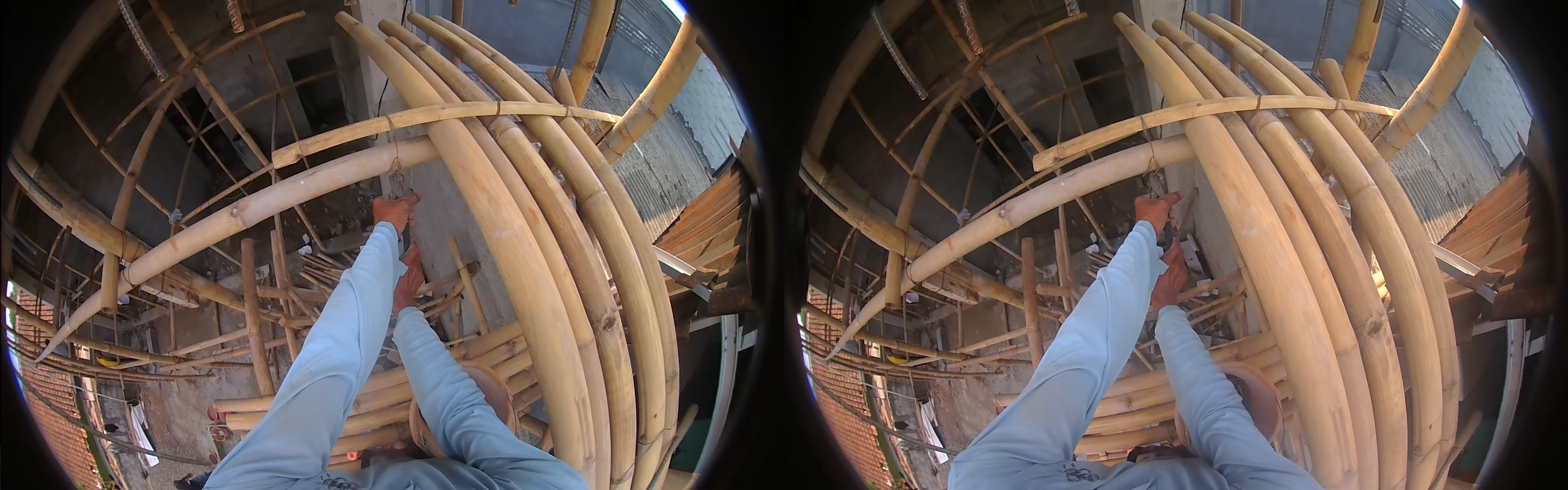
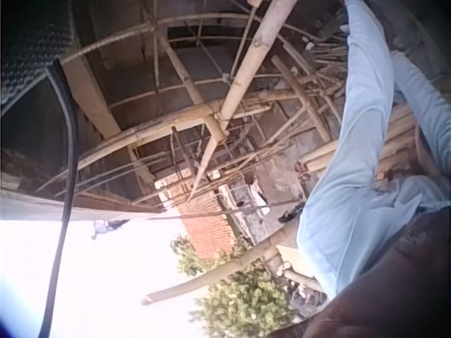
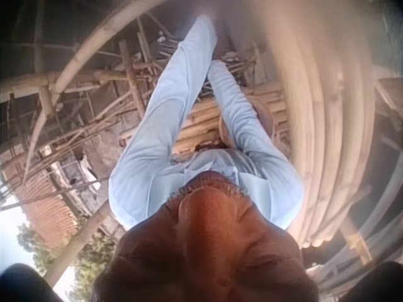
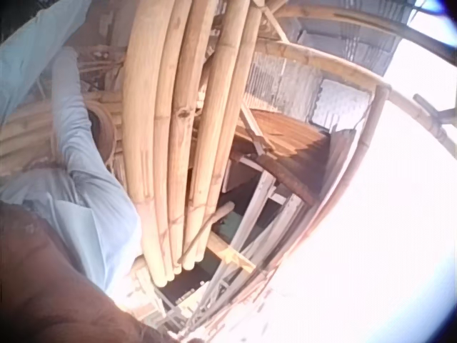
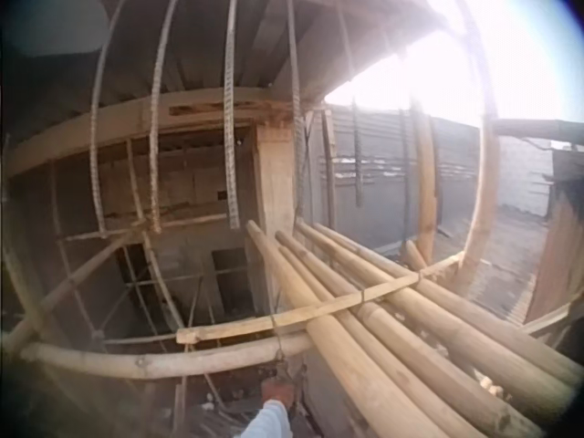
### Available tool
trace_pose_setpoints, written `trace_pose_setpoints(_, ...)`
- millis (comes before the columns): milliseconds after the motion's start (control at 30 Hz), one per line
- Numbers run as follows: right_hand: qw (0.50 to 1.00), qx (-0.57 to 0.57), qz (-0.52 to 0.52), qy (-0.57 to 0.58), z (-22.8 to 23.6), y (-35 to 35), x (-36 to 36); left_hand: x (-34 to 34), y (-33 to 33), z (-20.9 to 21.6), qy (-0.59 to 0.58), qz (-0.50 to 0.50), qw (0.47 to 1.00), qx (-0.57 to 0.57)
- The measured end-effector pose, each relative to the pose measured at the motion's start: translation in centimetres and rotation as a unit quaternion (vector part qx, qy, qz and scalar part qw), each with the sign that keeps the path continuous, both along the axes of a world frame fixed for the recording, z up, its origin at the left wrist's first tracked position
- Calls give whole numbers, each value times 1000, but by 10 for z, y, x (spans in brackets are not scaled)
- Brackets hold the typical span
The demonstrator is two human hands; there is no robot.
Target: The person assembles a bamboo scaffolding structure on a rooftop. They position bamboo poles, hammer nails to secure joints, and use pliers to tighten wire bindings. The person also moves a bucket of nails and adjusts pole positions to complete the framework.
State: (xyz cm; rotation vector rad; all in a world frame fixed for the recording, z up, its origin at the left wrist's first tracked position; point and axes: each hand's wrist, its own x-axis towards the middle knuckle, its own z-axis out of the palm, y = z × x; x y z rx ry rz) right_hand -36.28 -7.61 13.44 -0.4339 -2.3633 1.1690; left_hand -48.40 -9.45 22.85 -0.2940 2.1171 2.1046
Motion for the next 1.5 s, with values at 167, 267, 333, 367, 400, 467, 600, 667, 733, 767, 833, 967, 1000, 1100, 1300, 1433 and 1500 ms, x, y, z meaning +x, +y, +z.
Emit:
trace_pose_setpoints(167, 914, -315, 247, -62, 36, 63, -28, -12, -15, -20, -35, -180, 961, 208)
trace_pose_setpoints(267, 889, -379, 251, -58, 35, 81, -29, -9, -7, -24, -51, -182, 949, 251)
trace_pose_setpoints(333, 957, -222, 177, -53, 30, 75, -30, 1, 4, -12, -34, -122, 974, 188)
trace_pose_setpoints(367, 989, -87, 96, -68, 26, 64, -25, 11, 9, -6, -15, -84, 981, 174)
trace_pose_setpoints(400, 996, 52, 13, -76, 26, 53, -27, 15, 13, 6, 12, -48, 986, 159)
trace_pose_setpoints(467, 996, 22, 0, -81, 23, 25, -22, 14, 11, 16, 36, -11, 996, 86)
trace_pose_setpoints(600, 981, -155, 114, 23, 2, 17, -23, 4, 1, 14, 38, 0, 990, -136)
trace_pose_setpoints(667, 902, -370, 216, -47, 6, 47, -30, 6, 4, 8, 77, 47, 971, -222)
trace_pose_setpoints(733, 860, -449, 235, -59, 42, 53, -26, 14, 15, 3, 148, 139, 936, -286)
trace_pose_setpoints(767, 911, -353, 213, -29, 51, 53, -22, 16, 16, 3, 150, 136, 942, -268)
trace_pose_setpoints(833, 975, -148, 160, 31, 59, 51, -19, 18, 19, 4, 152, 129, 952, -231)
trace_pose_setpoints(967, 994, 25, 99, 31, 44, 40, -15, 5, 19, -14, 92, 92, 984, -122)
trace_pose_setpoints(1000, 995, 21, 95, 31, 52, 41, -12, 8, 22, -5, 81, 91, 985, -123)
trace_pose_setpoints(1100, 991, 56, 113, 36, 32, 50, -27, 24, 28, 26, 86, 86, 979, -161)
trace_pose_setpoints(1300, 985, 6, 174, 16, 31, 54, -33, 27, 15, 28, 91, 80, 971, -205)
trace_pose_setpoints(1433, 976, -54, 211, 18, 40, 51, -28, 28, 9, 22, 92, 91, 969, -212)
trace_pose_setpoints(1500, 980, -48, 189, 42, 31, 55, -30, 32, 15, 33, 68, 83, 970, -216)
